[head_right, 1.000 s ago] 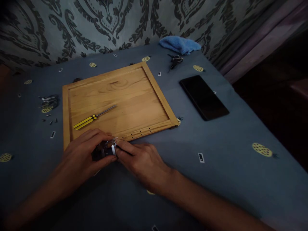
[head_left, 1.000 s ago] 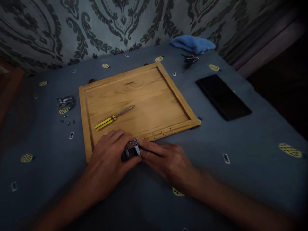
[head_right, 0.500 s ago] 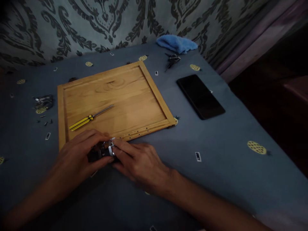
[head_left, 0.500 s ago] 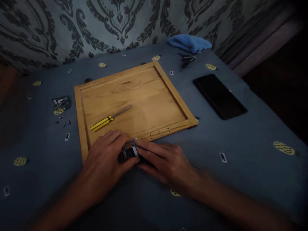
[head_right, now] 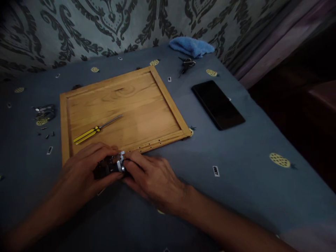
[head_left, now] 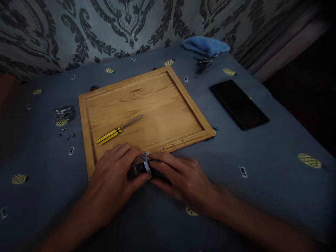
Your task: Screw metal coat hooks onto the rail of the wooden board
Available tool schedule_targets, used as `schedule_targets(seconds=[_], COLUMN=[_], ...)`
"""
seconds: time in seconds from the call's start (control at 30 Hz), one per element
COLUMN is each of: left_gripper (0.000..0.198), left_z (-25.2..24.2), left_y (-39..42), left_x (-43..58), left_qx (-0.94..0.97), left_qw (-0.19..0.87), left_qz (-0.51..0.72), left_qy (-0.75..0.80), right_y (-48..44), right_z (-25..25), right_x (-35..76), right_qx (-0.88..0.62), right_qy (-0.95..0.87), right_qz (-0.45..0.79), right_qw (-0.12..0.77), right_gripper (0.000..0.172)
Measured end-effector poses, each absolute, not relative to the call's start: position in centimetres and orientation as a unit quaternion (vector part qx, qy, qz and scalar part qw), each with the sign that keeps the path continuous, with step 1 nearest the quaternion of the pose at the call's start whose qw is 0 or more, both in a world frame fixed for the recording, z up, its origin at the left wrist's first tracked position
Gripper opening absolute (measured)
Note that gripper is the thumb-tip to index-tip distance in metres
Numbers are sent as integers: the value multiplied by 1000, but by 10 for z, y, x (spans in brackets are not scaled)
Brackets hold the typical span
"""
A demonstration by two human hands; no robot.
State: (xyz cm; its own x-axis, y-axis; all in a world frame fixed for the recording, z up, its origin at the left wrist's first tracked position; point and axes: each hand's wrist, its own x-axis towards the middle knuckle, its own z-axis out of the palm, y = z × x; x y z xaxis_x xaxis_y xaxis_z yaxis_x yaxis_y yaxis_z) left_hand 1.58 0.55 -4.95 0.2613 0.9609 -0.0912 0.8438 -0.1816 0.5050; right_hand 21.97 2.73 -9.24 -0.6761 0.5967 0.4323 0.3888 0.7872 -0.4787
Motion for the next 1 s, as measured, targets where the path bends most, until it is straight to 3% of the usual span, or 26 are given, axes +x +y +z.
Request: schedule_targets(seconds=[1.0], left_gripper=[26], left_z=[-54], left_y=[3], left_x=[14], left_qx=[785], left_qw=[194], left_qz=[154], left_qy=[567], right_y=[31], right_z=[-95], right_x=[220], right_qx=[-256], right_qy=[-908], right_qz=[136], right_qw=[302], right_gripper=[22])
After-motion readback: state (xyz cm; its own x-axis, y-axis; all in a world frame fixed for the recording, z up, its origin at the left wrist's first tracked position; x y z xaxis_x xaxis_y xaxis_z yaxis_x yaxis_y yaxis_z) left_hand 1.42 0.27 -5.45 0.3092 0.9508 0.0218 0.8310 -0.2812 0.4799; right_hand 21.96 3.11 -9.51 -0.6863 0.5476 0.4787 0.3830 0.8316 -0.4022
